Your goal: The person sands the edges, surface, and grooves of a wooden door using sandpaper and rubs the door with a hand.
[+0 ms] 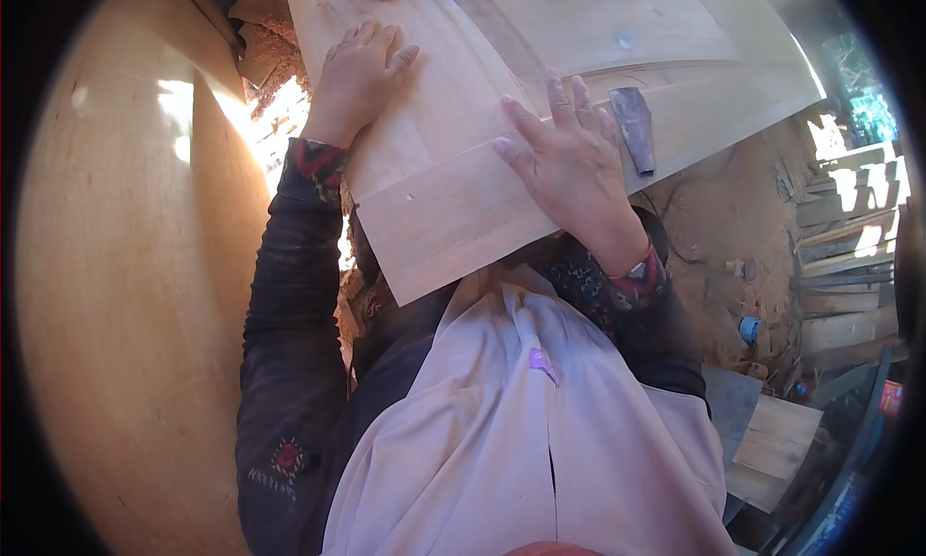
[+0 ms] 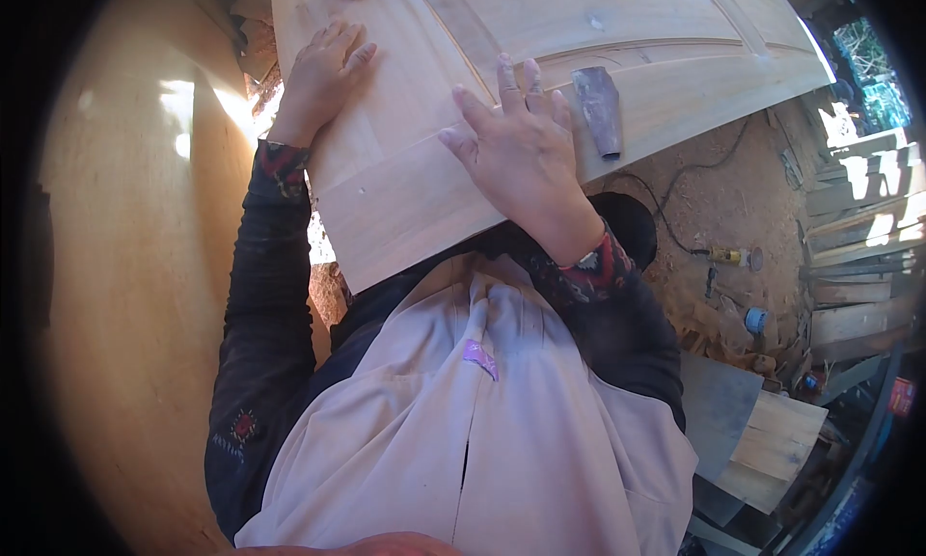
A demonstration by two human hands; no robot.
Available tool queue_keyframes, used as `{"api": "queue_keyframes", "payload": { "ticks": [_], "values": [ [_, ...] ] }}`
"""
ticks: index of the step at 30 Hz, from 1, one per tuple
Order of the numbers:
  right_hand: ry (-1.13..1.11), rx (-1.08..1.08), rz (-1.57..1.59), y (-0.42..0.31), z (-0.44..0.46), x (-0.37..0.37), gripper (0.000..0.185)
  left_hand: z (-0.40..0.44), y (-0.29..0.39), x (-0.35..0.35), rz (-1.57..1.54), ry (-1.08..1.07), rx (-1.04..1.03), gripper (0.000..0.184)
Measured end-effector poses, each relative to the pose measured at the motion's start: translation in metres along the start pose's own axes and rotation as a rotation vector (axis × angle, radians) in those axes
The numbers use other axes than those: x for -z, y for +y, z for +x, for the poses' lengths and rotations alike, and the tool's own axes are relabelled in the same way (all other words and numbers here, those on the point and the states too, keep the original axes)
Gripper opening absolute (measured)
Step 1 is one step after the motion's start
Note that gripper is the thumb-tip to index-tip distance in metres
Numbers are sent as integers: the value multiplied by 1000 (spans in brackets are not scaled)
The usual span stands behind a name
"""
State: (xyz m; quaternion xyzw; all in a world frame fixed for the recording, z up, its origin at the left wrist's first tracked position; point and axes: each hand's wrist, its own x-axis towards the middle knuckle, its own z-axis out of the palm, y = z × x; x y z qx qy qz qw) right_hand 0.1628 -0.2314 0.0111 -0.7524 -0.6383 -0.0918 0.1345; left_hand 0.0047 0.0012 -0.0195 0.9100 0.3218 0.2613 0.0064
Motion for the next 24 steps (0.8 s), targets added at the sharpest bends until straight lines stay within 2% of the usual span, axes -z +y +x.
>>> {"api": "queue_keyframes", "payload": {
  "ticks": [2, 5, 7, 8, 10, 12, 15, 22, 24],
  "values": [
    [0, -4, 12, -1, 2, 0, 49, 1, -7, 1, -211, 102, -65, 39],
    [3, 18, 34, -3, -9, 5, 46, -4, 21, 44, -683, -50, 490, 29],
    [30, 42, 69, -2, -15, 14, 39, -12, 10, 35, -1103, 98, 546, 27],
    [93, 23, 227, 1, -16, 12, 34, -14, 1, 31, -1308, 177, 553, 26],
    [215, -5, 553, 11, -19, 1, 24, -20, 16, 47, -1662, 156, 651, 34],
    [284, -30, 625, 13, -16, 3, 15, -23, 34, 59, -1970, 129, 746, 40],
    [288, -80, 675, 11, -20, 0, 10, -26, 45, 67, -2145, 6, 734, 47],
    [245, -124, 737, 7, -22, 7, 13, -34, 70, 79, -2141, -89, 721, 47],
    [326, -77, 769, 7, -19, 10, 11, -40, 81, 81, -2199, -146, 736, 47]
  ]
}}
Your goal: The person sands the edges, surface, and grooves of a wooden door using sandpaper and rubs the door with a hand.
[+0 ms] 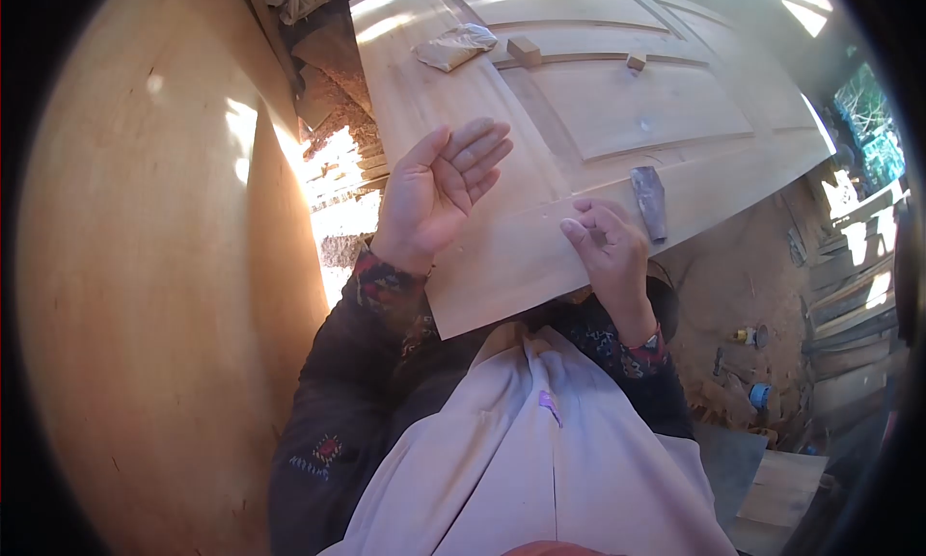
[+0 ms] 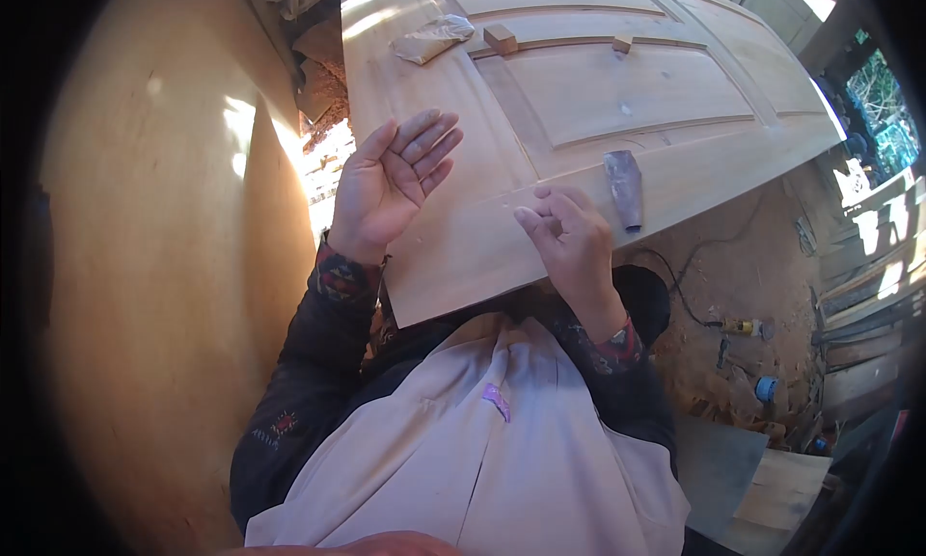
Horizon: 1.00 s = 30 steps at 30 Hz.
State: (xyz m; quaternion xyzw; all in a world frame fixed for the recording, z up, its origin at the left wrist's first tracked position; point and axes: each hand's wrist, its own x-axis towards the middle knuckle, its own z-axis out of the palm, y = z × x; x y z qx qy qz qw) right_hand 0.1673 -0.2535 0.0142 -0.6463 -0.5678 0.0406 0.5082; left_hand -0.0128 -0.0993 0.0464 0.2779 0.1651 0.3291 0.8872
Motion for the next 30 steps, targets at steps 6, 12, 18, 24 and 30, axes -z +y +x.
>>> {"api": "queue_keyframes", "payload": {
  "ticks": [6, 12, 18, 24, 30],
  "values": [
    [156, 91, 97, -33, 13, 10, 9, -35, -45, -28, -92, -112, 189, 48],
    [162, 159, 18, -38, 5, 15, 10, -45, -62, -37, -47, -104, 228, 49],
    [161, 179, -40, -39, 2, 18, 12, -47, -65, -40, 104, -173, 177, 50],
    [169, 213, -89, -36, 1, 15, 13, -52, -70, -45, 141, -86, 109, 46],
    [151, 206, -141, -34, 3, 12, 11, -55, -71, -40, 267, -150, 76, 46]
  ]
}}
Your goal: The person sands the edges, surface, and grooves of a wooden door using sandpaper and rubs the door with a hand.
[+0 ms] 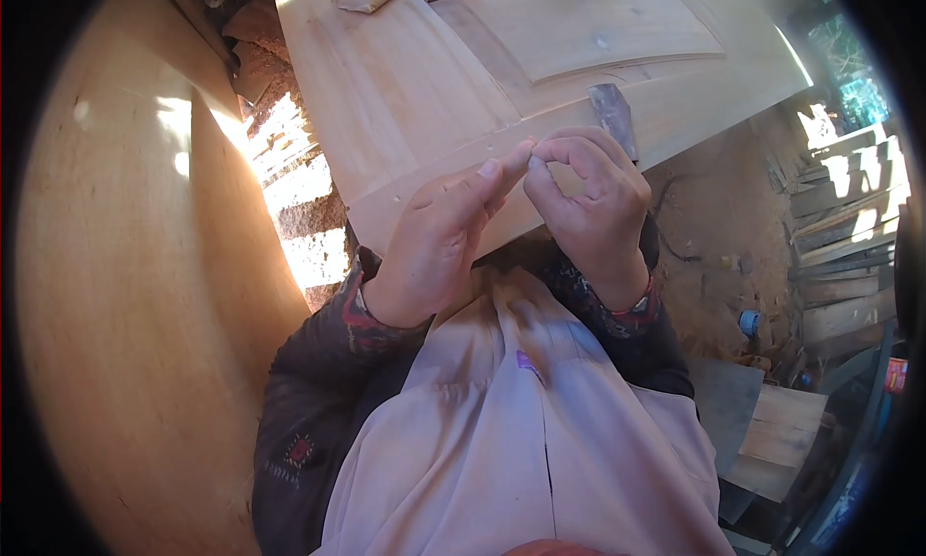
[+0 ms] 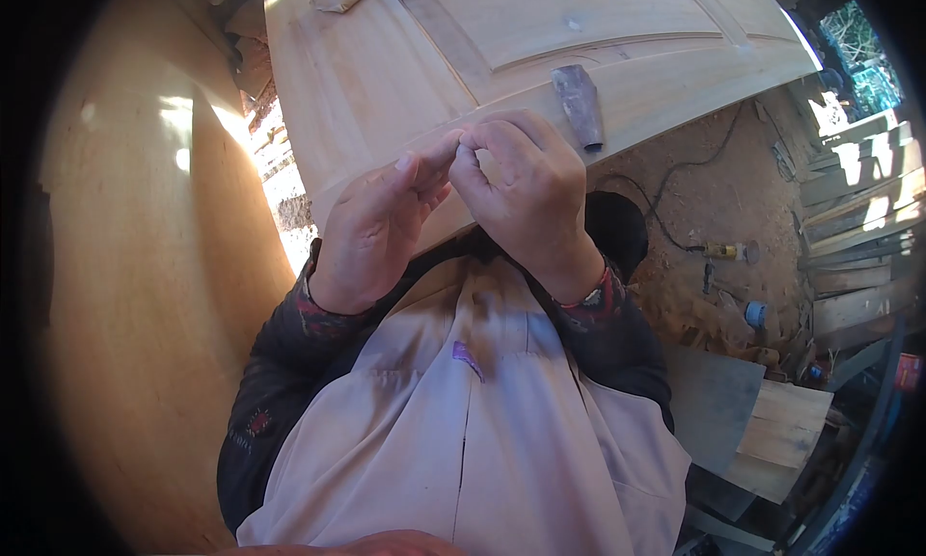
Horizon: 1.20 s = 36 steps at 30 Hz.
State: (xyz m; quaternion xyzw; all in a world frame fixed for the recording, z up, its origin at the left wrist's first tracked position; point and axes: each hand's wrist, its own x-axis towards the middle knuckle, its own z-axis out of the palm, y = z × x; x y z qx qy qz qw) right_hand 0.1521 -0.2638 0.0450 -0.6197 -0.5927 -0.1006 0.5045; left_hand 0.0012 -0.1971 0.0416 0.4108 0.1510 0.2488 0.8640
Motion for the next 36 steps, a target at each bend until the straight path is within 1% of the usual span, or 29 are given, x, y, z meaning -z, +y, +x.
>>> {"api": "queue_keyframes", "payload": {
  "ticks": [6, 9, 13, 16, 21, 22, 24, 25, 28, 30, 31, 33, 36],
  "values": [
    [-18, 9, -43, 4, 0, -6, 11, -2, -2, -1, 53, 7, 12, 47],
    [-7, 22, -42, 7, 0, -8, 11, -1, -2, -3, 9, -23, -26, 47],
    [10, 59, -51, 12, 0, -11, 11, 1, -3, 1, -80, -45, 34, 48],
    [12, 35, 4, 12, 1, -9, 10, 4, -2, 6, -200, -52, 115, 50],
    [-34, -118, 212, 21, 0, 2, 6, 7, 4, 6, -328, -83, 213, 52],
    [-52, -158, 263, 24, -1, 5, 5, 7, 5, 6, -301, -58, 196, 50],
    [-98, -233, 131, 28, 2, 12, 7, 6, 7, 6, -248, -11, 162, 45],
    [-121, -269, 63, 31, 3, 15, 8, 6, 8, 7, -183, 7, 109, 40],
    [-18, -201, -136, 46, 5, 22, 13, 3, 15, 15, 11, 48, -61, 24],
    [-25, -260, -263, 51, 7, 26, 21, 1, 24, 17, 135, 51, -182, 15],
    [-27, -289, -328, 53, 9, 29, 25, 1, 29, 20, 270, 92, -267, 13],
    [-138, -362, -472, 67, 7, 33, 33, 4, 38, 28, 538, 174, -436, 10],
    [-296, -497, -634, 64, 14, 31, 40, 17, 50, 50, 934, 136, -382, 12]
  ]
}}
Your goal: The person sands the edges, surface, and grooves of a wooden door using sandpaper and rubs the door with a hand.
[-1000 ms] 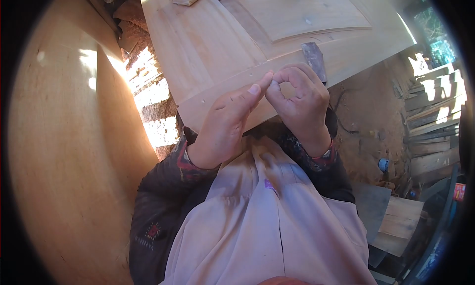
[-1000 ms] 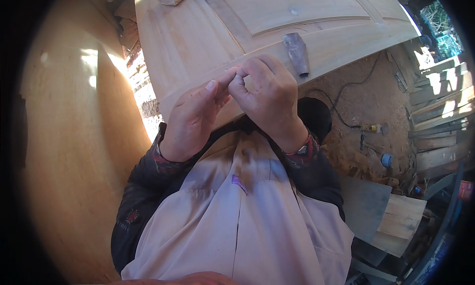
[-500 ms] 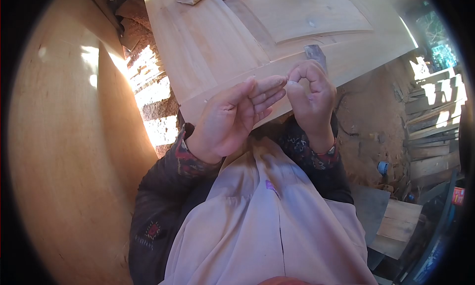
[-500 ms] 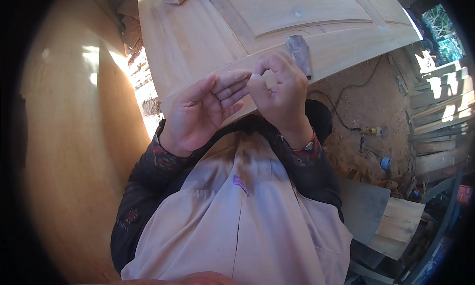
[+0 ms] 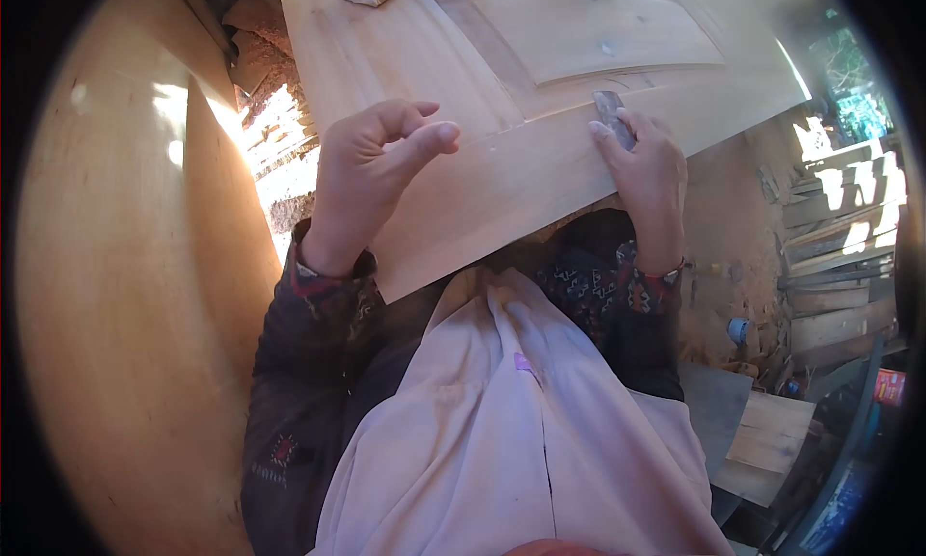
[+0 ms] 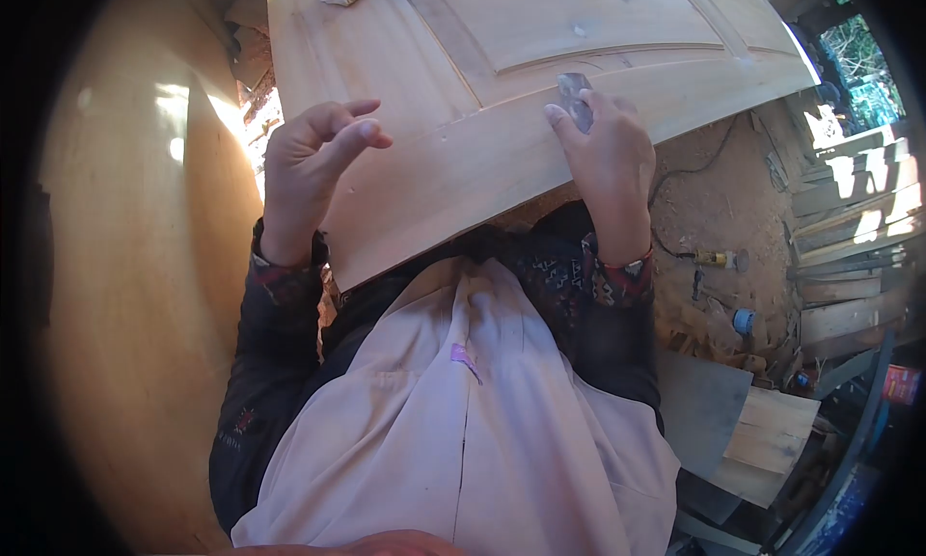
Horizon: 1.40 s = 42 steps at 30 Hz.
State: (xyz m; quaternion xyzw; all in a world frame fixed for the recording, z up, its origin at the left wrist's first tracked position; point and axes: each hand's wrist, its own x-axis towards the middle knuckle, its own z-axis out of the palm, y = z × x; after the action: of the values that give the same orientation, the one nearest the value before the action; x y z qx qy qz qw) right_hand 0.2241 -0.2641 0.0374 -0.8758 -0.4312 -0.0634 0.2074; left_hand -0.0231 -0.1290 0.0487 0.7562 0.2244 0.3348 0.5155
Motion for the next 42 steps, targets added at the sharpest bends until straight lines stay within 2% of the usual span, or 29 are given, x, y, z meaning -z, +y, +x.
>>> {"api": "queue_keyframes", "payload": {
  "ticks": [1, 4, 5, 8, 10, 11, 13, 16, 19, 21, 22, 23, 26, 29, 32, 35, 38, 40, 42],
  "values": [
    [-52, -39, -52, -4, 2, 1, 41, 5, 0, 4, 367, -118, 89, 33],
    [-85, -74, -50, 3, 9, -7, 38, 11, -24, -16, 1035, -167, -295, 59],
    [-66, -58, -36, 7, 10, -9, 37, 16, -21, -17, 1038, -442, -152, 70],
    [-25, -51, 42, 18, 15, -10, 35, 17, -36, -29, 933, -529, -380, 68],
    [-33, -101, 139, 20, 18, -4, 32, 22, -38, -37, 904, -595, -418, 67],
    [-38, -104, 310, 21, 17, -5, 31, 24, -38, -39, 889, -627, -438, 67],
    [-47, -107, 650, 19, 15, -7, 28, 28, -38, -39, 964, -581, -414, 64],
    [-204, -55, 821, -1, 1, -9, 24, 45, -35, -29, 1172, -537, -292, 60],
    [-228, 14, 736, -19, -8, -14, 29, 80, -49, 4, 1454, -382, -200, 56],
    [-134, 305, 508, -16, -10, -12, 31, 113, -89, 38, 1579, -41, -180, 67],
    [-81, 447, 393, -15, -10, -12, 33, 128, -116, 61, 1425, 111, -159, 74],
    [-121, 413, 375, -18, -13, -9, 33, 136, -134, 75, 1265, 254, -140, 82],
    [-219, 333, 347, -32, -27, 7, 34, 142, -122, 70, 1065, 491, 313, 80],
    [-228, 390, 318, -45, -39, 8, 33, 144, -125, 78, 1224, 353, 301, 80],
    [-137, 509, 161, -48, -42, -6, 29, 139, -117, 74, 1282, 360, 384, 79],
    [-135, 488, 57, -66, -37, -16, 21, 147, -169, 93, 1167, 400, 224, 78],
    [-142, 471, 52, -77, -6, -41, 16, 135, -103, 75, 953, 310, 439, 78],
    [-120, 543, 73, -78, 10, -49, 16, 142, -110, 78, 1045, 269, 455, 78],
    [-166, 525, 91, -70, -6, -33, 16, 149, -125, 86, 1136, 258, 428, 78]
  ]
}}
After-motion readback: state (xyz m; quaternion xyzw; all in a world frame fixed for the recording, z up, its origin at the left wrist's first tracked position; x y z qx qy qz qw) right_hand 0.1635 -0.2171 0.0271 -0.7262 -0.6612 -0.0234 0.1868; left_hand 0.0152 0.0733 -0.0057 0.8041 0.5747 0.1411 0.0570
